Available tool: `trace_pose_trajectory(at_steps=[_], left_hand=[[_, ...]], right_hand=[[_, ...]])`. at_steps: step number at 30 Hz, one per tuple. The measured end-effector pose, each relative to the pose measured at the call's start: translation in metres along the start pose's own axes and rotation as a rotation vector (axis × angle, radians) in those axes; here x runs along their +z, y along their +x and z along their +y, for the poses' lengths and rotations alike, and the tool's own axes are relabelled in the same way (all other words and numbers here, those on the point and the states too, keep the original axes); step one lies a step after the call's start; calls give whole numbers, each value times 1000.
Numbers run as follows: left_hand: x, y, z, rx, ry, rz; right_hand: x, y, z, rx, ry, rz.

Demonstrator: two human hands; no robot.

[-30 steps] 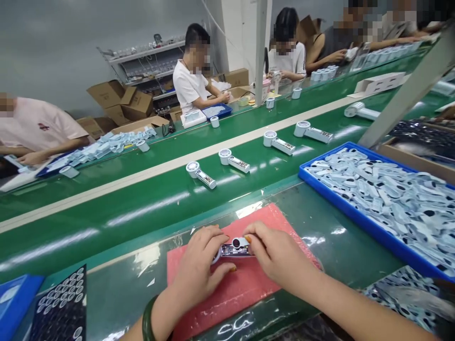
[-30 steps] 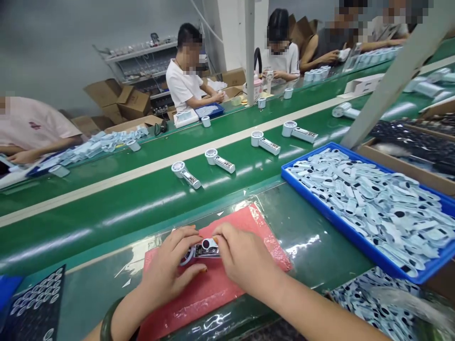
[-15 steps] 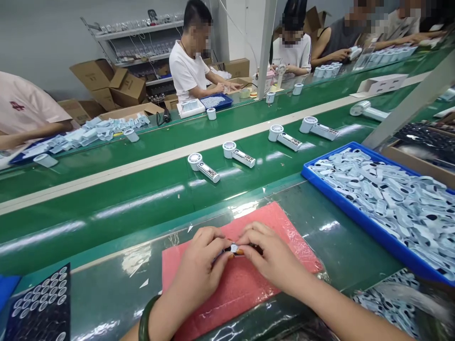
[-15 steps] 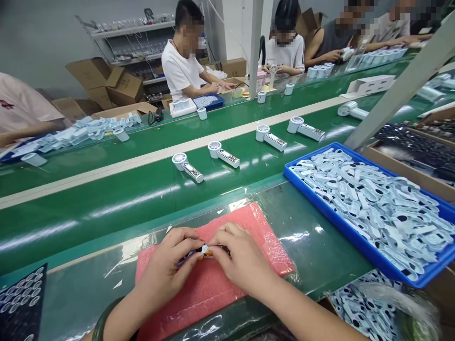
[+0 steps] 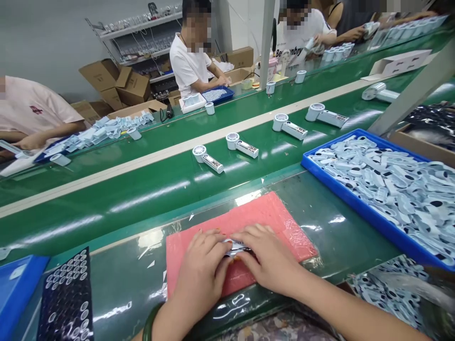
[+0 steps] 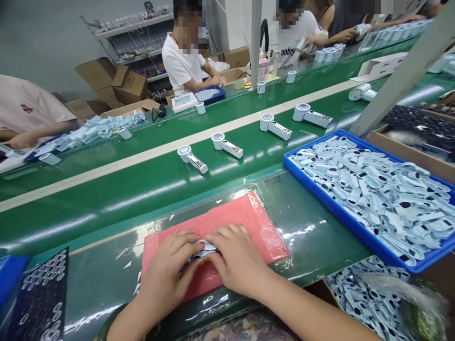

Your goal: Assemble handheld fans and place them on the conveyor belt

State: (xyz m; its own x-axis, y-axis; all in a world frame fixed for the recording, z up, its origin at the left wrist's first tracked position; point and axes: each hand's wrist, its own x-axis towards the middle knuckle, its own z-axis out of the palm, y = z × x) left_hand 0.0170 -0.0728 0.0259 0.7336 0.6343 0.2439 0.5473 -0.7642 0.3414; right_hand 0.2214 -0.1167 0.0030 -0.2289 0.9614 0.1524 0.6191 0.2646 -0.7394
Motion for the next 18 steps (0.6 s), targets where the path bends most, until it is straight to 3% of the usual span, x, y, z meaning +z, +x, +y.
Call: trace_pose_trajectory(at_steps=[6, 13, 18], left_hand=[[0, -1, -1, 23, 46, -26], [0, -1, 7, 2, 63, -20], [-7, 1, 8, 73, 264, -40]], right_hand=[[-2, -4, 2, -87, 11, -11], [10, -7, 3, -92, -60, 38], [-2, -17, 4, -84, 37, 83]])
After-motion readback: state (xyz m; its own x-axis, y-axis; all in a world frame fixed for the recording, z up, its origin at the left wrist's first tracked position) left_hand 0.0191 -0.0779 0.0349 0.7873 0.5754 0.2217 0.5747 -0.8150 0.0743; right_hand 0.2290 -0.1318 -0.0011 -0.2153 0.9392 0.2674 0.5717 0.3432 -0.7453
